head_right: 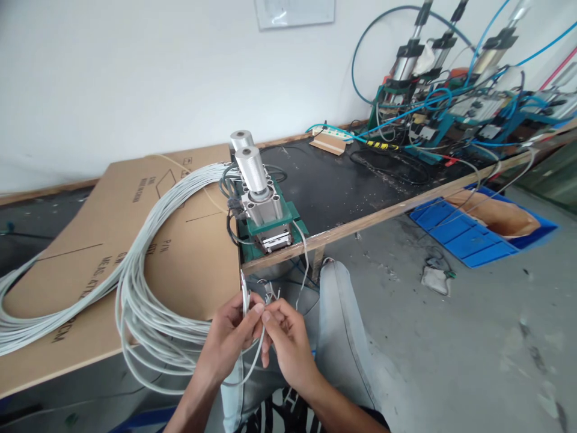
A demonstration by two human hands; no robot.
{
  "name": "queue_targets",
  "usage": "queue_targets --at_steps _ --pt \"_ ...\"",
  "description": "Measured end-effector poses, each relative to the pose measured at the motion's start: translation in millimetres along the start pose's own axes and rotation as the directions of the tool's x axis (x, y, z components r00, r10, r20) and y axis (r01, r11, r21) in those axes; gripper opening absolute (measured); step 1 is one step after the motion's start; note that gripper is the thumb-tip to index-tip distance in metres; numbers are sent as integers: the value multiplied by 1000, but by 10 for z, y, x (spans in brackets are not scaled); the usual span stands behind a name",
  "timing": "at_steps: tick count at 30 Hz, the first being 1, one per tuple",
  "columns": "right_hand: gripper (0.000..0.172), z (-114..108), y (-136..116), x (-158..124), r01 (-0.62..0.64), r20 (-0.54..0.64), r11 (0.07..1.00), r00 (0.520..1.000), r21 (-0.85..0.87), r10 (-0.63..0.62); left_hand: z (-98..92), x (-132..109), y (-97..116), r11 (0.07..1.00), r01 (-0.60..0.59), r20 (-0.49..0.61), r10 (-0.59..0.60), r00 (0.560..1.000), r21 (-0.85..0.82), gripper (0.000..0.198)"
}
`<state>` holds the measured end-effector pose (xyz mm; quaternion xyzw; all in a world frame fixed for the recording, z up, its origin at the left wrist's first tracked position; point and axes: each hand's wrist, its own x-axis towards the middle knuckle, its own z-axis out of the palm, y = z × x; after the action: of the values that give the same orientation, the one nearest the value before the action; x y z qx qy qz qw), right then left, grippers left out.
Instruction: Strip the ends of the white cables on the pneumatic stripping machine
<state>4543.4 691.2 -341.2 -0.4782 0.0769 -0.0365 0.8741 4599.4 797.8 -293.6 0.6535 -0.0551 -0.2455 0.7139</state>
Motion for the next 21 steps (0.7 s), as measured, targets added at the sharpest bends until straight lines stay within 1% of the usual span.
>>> queue_targets --at_steps 2,3,4,5,6,7,8,9,10,11,12,14,16,17,19,21 --pt "32 -70 -59 10 20 30 992 999 -126 -16 -5 16 36 997 -18 -8 19 1000 79 42" --pt "27 -120 -95 17 66 43 977 997 -205 -59 -8 29 51 994 -27 -25 30 999 109 44" --pt "20 -178 -133 27 161 74 939 987 -303 -145 -11 46 63 992 -29 -46 35 998 124 45" --pt "14 -239 -172 39 300 138 858 954 -418 -266 -12 67 73 992 -28 -66 36 997 122 47" --pt "17 -299 -209 53 457 239 715 889 -529 -391 -10 91 81 995 -22 -79 30 996 101 49" --pt "25 -353 -243 71 598 365 520 795 -611 -485 -6 118 88 997 -12 -81 18 997 71 51" --pt "30 -395 -271 93 692 486 316 697 -649 -527 -1 145 97 999 -5 -71 8 997 40 53" --pt "32 -424 -294 120 740 576 146 617 -657 -537 2 170 109 1000 -5 -64 5 998 14 53" --pt "31 -440 -310 155 750 620 27 567 -661 -542 2 192 127 1000 -11 -71 11 997 -10 52" --pt "31 -444 -321 198 736 625 -44 540 -676 -564 -3 210 153 999 -27 -95 23 995 -37 51" --pt "31 -440 -327 252 711 603 -81 523 -698 -602 -14 224 190 996 -52 -138 42 990 -71 50" --pt "33 -422 -330 386 651 524 -92 510 -754 -682 -55 241 294 979 -129 -264 84 961 -158 50" --pt "34 -409 -328 540 611 446 -52 514 -790 -733 -105 251 413 952 -205 -374 110 921 -226 46" --pt "34 -406 -325 615 607 420 -25 518 -794 -745 -128 255 466 941 -230 -408 115 906 -246 45" --pt "32 -405 -316 741 618 403 9 523 -786 -751 -161 264 532 932 -247 -435 112 893 -266 44" --pt "32 -405 -300 827 629 395 29 523 -777 -755 -173 274 535 933 -233 -423 100 901 -276 43"
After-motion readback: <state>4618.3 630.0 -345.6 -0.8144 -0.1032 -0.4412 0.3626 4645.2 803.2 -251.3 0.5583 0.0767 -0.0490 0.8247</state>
